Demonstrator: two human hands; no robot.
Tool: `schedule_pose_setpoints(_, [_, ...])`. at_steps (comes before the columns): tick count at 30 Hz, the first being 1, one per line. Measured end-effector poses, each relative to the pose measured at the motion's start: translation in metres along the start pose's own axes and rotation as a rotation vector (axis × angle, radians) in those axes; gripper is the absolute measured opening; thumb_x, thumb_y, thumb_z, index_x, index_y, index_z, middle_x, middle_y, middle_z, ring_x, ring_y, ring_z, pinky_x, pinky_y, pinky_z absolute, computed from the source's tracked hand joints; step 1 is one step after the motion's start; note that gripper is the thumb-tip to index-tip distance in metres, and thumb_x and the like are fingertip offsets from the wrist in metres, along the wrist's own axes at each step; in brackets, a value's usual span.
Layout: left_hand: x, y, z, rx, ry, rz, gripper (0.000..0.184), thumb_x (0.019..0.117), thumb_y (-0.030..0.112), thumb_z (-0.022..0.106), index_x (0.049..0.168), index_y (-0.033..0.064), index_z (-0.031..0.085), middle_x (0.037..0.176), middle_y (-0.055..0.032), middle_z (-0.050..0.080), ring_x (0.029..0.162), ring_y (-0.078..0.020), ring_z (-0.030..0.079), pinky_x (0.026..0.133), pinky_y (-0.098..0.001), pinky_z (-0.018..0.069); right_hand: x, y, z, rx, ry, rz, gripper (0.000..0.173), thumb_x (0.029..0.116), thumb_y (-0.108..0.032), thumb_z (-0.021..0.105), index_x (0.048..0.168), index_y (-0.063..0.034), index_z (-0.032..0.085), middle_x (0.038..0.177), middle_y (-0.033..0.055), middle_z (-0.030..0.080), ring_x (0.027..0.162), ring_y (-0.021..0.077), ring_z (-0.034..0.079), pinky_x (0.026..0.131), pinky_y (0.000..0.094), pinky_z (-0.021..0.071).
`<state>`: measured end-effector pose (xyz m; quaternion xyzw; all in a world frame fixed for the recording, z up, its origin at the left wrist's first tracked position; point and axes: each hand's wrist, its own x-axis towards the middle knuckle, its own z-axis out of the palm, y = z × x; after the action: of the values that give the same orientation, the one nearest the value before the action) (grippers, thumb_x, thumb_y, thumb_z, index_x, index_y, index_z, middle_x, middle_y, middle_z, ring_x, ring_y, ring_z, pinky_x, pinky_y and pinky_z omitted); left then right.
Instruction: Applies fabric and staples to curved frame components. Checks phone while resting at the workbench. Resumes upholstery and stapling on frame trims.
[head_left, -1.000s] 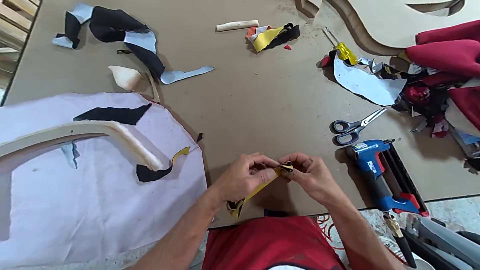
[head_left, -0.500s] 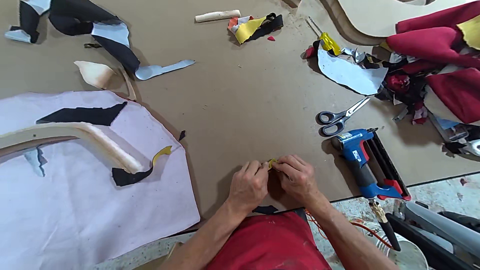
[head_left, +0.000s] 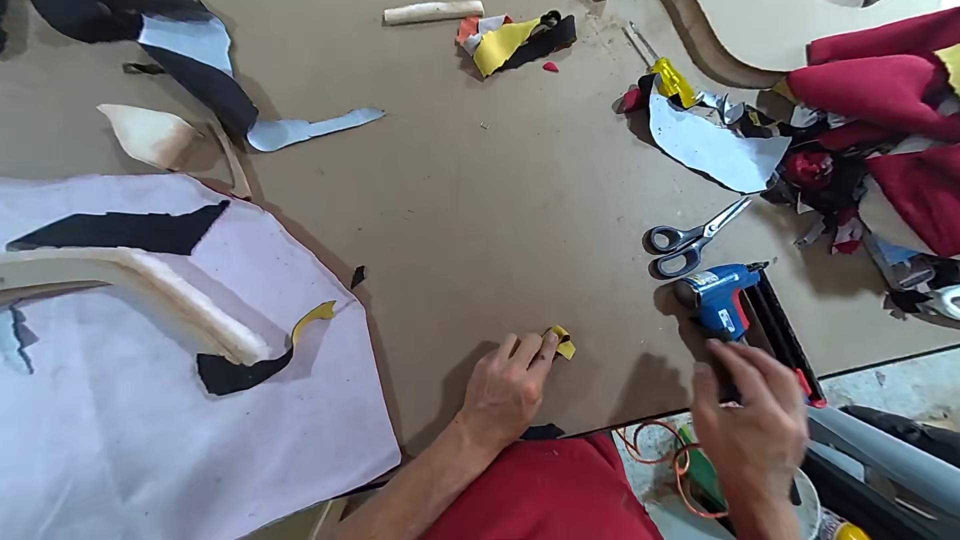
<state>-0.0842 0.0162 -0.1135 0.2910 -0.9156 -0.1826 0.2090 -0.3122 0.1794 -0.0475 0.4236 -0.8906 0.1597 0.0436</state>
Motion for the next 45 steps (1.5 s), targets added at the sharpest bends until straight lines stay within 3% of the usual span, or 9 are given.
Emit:
schedule_pose_setpoints(6, [0.001, -0.003, -0.003, -0.112, 0.020, -0.090, 0.034, 0.0892, 0.020, 0.058, 0.116, 0.0197, 0.080, 0.084, -0.0014, 0.065, 0.068, -0.0153, 0.062, 0.050, -0.0298, 0.0496, 0.021, 0.037, 0.011, -0.086, -0.186, 0.264, 0.080, 0.0894, -0.045, 0.071, 0.153, -0.0038, 0.046, 0.133, 0.0363, 0.056, 0.120, 0.0586, 0.054, 0.093, 0.0750, 0.0433])
schedule_pose_setpoints(12, [0.005, -0.009, -0.015, -0.244, -0.048, -0.170, 0.045, 0.0764, 0.033, 0.060, 0.115, 0.0259, 0.080, 0.092, 0.0023, 0.063, 0.073, -0.0088, 0.060, 0.053, -0.0276, 0.0481, 0.042, 0.043, 0.023, -0.053, -0.248, 0.306, 0.081, 0.0917, -0.034, 0.072, 0.160, -0.0124, 0.035, 0.135, 0.0335, 0.054, 0.121, 0.0554, 0.054, 0.093, 0.0744, 0.0432])
schedule_pose_setpoints(17, [0.005, -0.017, -0.018, -0.343, -0.115, -0.120, 0.058, 0.0965, 0.045, 0.029, 0.126, 0.0249, 0.075, 0.097, 0.0017, 0.063, 0.079, -0.0099, 0.059, 0.059, -0.0299, 0.0485, 0.039, 0.042, 0.029, -0.064, -0.187, 0.312, 0.079, 0.0912, -0.035, 0.069, 0.160, -0.0141, 0.036, 0.131, 0.0322, 0.056, 0.120, 0.0539, 0.054, 0.094, 0.0706, 0.0439])
schedule_pose_setpoints(20, [0.006, -0.014, -0.015, -0.276, -0.086, -0.121, 0.049, 0.0862, 0.038, 0.046, 0.122, 0.0238, 0.077, 0.098, 0.0015, 0.065, 0.080, -0.0099, 0.062, 0.059, -0.0305, 0.0507, 0.038, 0.040, 0.030, -0.067, -0.178, 0.318, 0.078, 0.0920, -0.034, 0.069, 0.160, -0.0137, 0.036, 0.131, 0.0318, 0.056, 0.120, 0.0528, 0.054, 0.094, 0.0694, 0.0448])
schedule_pose_setpoints(26, [0.000, -0.010, -0.007, -0.109, -0.051, -0.028, 0.032, 0.0970, 0.020, 0.056, 0.121, 0.0197, 0.078, 0.101, -0.0035, 0.069, 0.086, -0.0173, 0.067, 0.061, -0.0325, 0.0557, 0.038, 0.036, 0.010, 0.020, -0.210, 0.373, 0.076, 0.0863, -0.032, 0.072, 0.153, -0.0068, 0.045, 0.132, 0.0278, 0.061, 0.117, 0.0491, 0.061, 0.092, 0.0725, 0.0466])
schedule_pose_setpoints(29, [-0.001, -0.006, -0.007, -0.049, -0.077, 0.007, 0.033, 0.0959, 0.013, 0.056, 0.121, 0.0166, 0.077, 0.100, -0.0055, 0.069, 0.082, -0.0195, 0.068, 0.056, -0.0314, 0.0543, 0.026, 0.009, -0.029, -0.071, -0.237, 0.292, 0.063, 0.0840, -0.042, 0.057, 0.136, -0.0060, 0.061, 0.102, 0.0206, 0.070, 0.085, 0.0417, 0.068, 0.066, 0.0663, 0.0496])
schedule_pose_setpoints(31, [-0.001, -0.004, -0.008, -0.030, -0.083, 0.021, 0.034, 0.0943, 0.010, 0.057, 0.122, 0.0160, 0.076, 0.101, -0.0058, 0.069, 0.080, -0.0198, 0.067, 0.053, -0.0306, 0.0527, 0.015, -0.012, -0.058, -0.066, -0.279, 0.219, 0.052, 0.0875, -0.052, 0.055, 0.108, -0.0060, 0.068, 0.076, 0.0097, 0.067, 0.064, 0.0270, 0.066, 0.052, 0.0528, 0.0483])
schedule_pose_setpoints(33, [-0.001, -0.004, -0.008, -0.029, -0.082, 0.031, 0.035, 0.0936, 0.008, 0.058, 0.123, 0.0154, 0.076, 0.103, -0.0064, 0.070, 0.079, -0.0205, 0.067, 0.052, -0.0306, 0.0526, 0.011, -0.043, -0.085, 0.091, -0.431, 0.200, 0.046, 0.0910, -0.049, 0.065, 0.095, -0.0037, 0.070, 0.073, 0.0065, 0.069, 0.064, 0.0167, 0.067, 0.055, 0.0438, 0.0540])
schedule_pose_setpoints(45, [0.000, -0.008, -0.010, -0.194, -0.029, 0.052, 0.017, 0.0947, 0.009, 0.058, 0.097, 0.0094, 0.075, 0.099, -0.0079, 0.069, 0.074, -0.0210, 0.065, 0.050, -0.0299, 0.0518, 0.033, -0.114, -0.064, 0.137, -0.774, -0.087, 0.039, 0.0828, -0.029, 0.074, 0.112, -0.0032, 0.074, 0.086, 0.0101, 0.076, 0.071, 0.0211, 0.072, 0.062, 0.0445, 0.0580])
